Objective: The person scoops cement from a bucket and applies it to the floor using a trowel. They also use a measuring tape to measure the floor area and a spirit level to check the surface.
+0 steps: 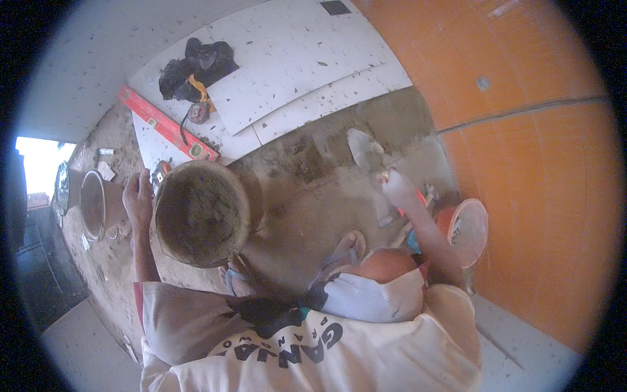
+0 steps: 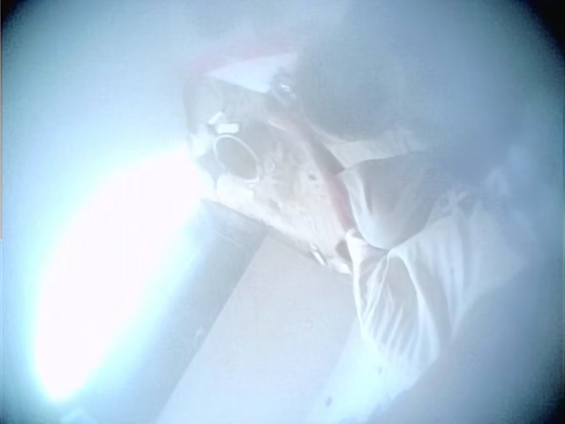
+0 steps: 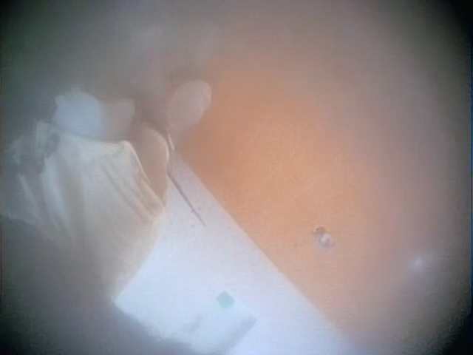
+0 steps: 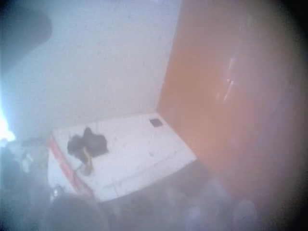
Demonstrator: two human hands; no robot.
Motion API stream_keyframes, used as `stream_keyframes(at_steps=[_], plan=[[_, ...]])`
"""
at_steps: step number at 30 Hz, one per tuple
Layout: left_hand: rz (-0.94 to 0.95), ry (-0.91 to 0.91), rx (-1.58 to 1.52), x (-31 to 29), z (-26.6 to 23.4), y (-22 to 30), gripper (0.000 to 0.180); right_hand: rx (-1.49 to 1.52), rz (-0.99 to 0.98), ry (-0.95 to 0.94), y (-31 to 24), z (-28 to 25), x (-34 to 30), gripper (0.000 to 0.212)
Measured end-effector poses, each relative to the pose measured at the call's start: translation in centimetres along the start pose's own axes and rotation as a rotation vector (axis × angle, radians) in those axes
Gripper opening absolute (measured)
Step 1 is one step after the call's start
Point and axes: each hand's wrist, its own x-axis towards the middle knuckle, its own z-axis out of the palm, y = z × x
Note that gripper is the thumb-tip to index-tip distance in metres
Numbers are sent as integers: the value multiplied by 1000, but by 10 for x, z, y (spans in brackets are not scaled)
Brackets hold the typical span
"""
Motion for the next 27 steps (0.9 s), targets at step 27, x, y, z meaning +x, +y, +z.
stream_keyframes(at_steps=[27], plan=[[-78, 115, -138, -8, 19, -38, 35, -78, 140, -65, -59, -6, -1, 47]])
